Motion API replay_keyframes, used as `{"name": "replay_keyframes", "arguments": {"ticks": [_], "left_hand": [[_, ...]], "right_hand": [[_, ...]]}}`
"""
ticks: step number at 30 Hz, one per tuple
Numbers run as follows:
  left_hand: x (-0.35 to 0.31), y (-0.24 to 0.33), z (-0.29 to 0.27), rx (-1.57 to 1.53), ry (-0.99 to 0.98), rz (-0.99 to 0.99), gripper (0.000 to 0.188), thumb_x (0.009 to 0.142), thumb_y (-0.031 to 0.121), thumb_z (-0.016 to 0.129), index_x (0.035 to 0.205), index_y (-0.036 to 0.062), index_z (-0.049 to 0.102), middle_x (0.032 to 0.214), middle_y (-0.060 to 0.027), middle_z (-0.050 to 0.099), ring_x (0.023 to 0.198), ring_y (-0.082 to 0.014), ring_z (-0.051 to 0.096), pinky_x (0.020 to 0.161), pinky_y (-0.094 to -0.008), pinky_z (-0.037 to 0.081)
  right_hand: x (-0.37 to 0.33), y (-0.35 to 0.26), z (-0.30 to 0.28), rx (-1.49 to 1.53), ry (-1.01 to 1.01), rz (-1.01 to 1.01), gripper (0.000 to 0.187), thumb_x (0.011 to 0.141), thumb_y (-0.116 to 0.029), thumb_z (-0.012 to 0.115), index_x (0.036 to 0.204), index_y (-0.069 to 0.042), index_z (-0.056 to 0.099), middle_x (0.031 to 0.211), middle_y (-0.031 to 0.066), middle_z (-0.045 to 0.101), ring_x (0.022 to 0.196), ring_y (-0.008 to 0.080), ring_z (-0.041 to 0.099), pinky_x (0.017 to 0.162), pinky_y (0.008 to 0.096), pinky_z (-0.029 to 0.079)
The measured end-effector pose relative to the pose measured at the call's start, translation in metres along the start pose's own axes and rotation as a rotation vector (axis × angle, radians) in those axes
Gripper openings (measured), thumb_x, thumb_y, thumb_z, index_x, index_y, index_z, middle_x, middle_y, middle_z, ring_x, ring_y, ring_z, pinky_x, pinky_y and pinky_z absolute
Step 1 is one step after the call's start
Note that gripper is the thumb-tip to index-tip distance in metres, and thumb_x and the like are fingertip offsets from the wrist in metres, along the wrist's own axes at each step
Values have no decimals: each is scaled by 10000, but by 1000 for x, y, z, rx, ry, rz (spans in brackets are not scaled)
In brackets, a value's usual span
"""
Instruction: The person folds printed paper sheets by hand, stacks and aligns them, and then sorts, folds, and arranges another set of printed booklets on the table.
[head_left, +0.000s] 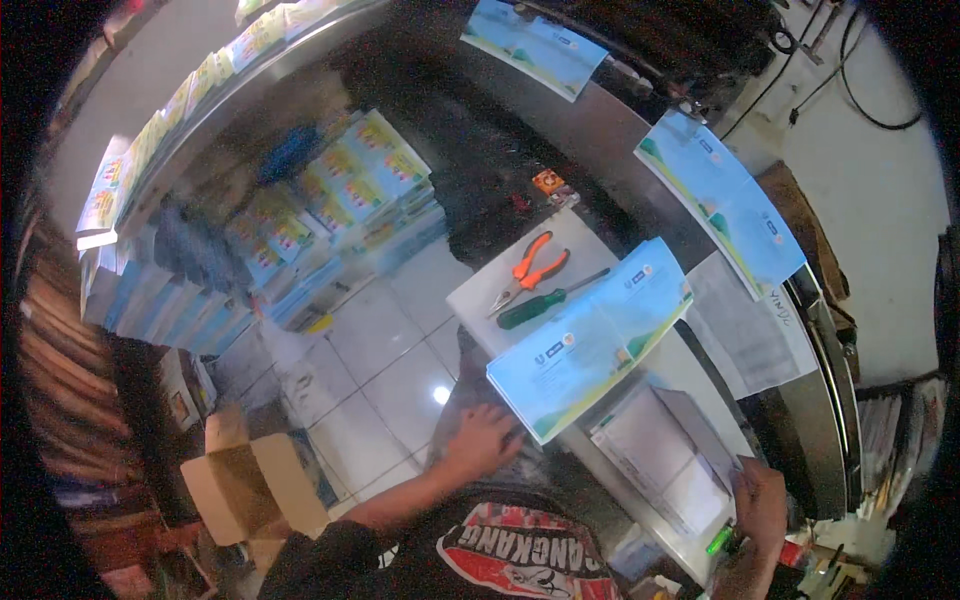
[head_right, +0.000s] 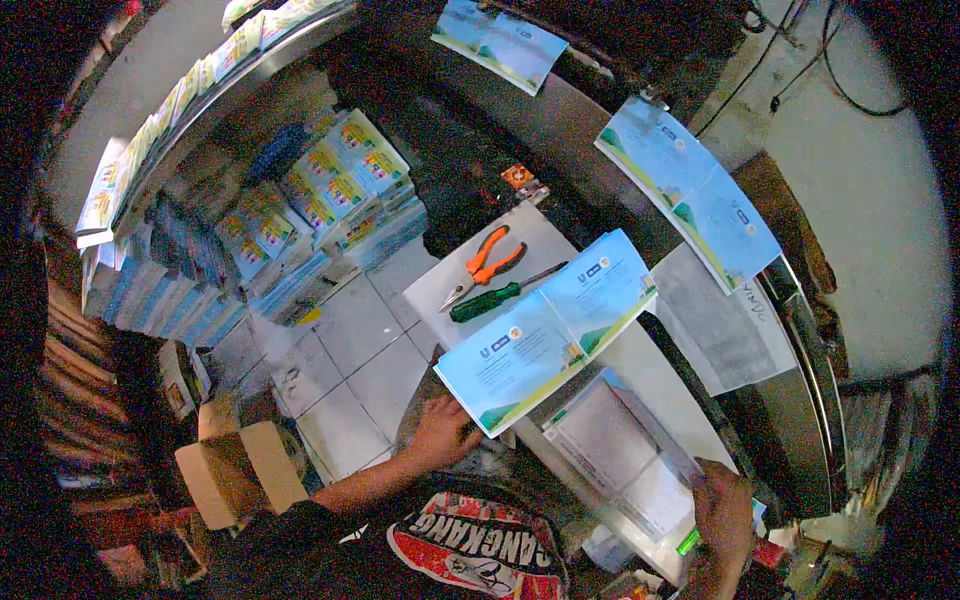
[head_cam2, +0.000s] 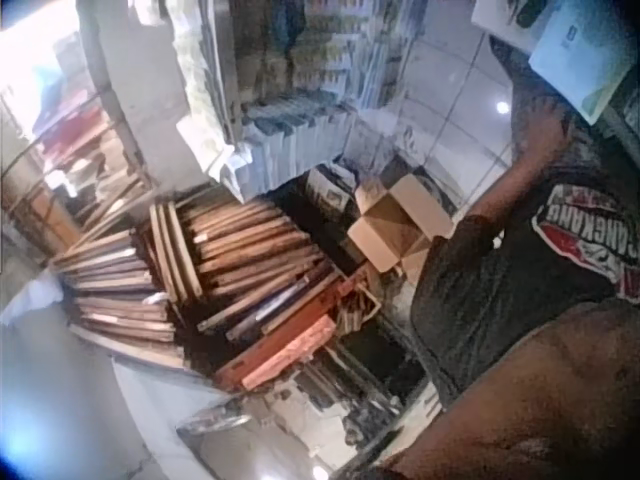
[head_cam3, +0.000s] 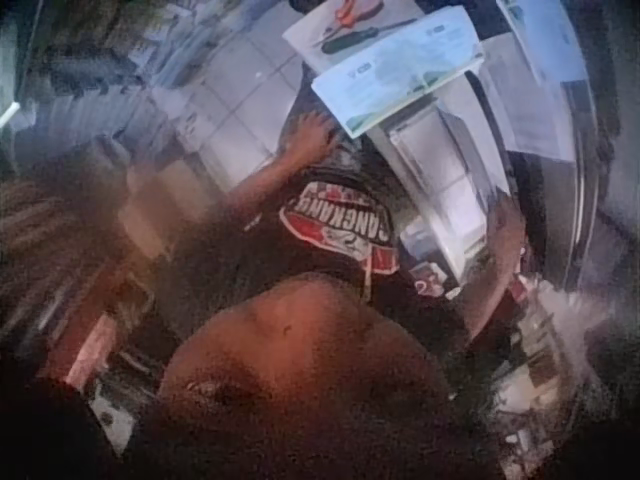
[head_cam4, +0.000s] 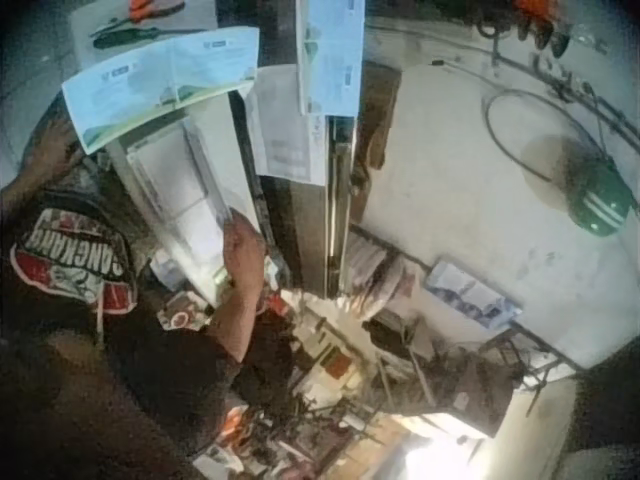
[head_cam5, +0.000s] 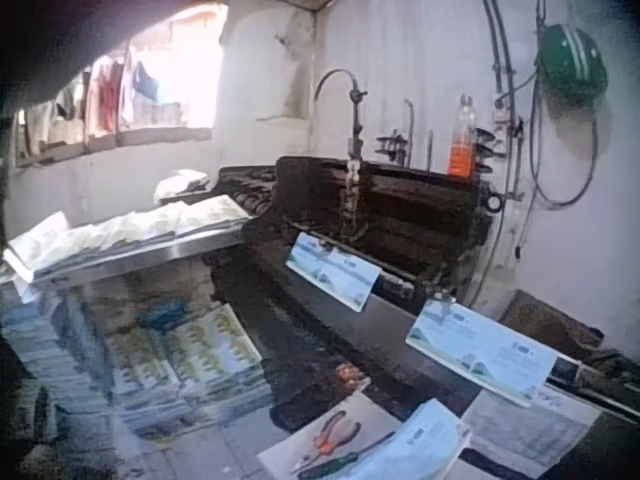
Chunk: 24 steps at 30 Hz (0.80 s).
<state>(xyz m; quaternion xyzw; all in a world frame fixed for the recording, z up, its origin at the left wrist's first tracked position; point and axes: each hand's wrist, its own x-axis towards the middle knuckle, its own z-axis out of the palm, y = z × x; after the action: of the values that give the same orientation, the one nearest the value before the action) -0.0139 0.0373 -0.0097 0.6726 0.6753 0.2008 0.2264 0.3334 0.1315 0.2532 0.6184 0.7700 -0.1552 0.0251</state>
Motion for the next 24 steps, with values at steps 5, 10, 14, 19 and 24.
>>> {"name": "replay_keyframes", "arguments": {"ticks": [5,10,14,19,24], "left_hand": [[-4,-2,-5,-9,37,-60,313,856,324,612,1057,89,661,1100,-141,602,1114,-322,512,941,-496,353],[-6,-8,-1,23,40,-60,291,857,324,613,1030,97,667,1075,-129,609,1078,-311,524,931,-497,362],[-5,-3,-5,44,55,-36,309,867,331,600,1054,92,659,1090,-133,604,1087,-312,519,927,-491,368],[-4,-4,-2,32,19,-44,334,868,334,595,1083,83,646,1121,-135,600,1110,-315,510,933,-489,366],[-4,-4,-2,38,52,-11,329,873,324,593,1086,79,644,1127,-143,604,1108,-318,510,931,-487,365]], "right_hand": [[4,-11,-1,44,-119,-24,242,821,-82,595,1040,-22,678,994,220,669,877,392,652,829,436,506],[-3,-15,0,74,-92,40,268,820,-58,589,1078,-17,647,1010,207,661,924,390,633,834,431,490],[-7,-22,-1,96,-58,62,296,814,-40,584,1106,-14,624,1024,212,650,956,409,609,851,446,469],[-10,-6,-1,45,-32,63,298,820,-58,595,1113,-13,626,1027,217,652,975,408,603,861,436,469],[-7,-7,-5,20,38,15,295,839,-93,595,1120,-10,631,1021,221,653,969,412,604,847,442,472]]}}
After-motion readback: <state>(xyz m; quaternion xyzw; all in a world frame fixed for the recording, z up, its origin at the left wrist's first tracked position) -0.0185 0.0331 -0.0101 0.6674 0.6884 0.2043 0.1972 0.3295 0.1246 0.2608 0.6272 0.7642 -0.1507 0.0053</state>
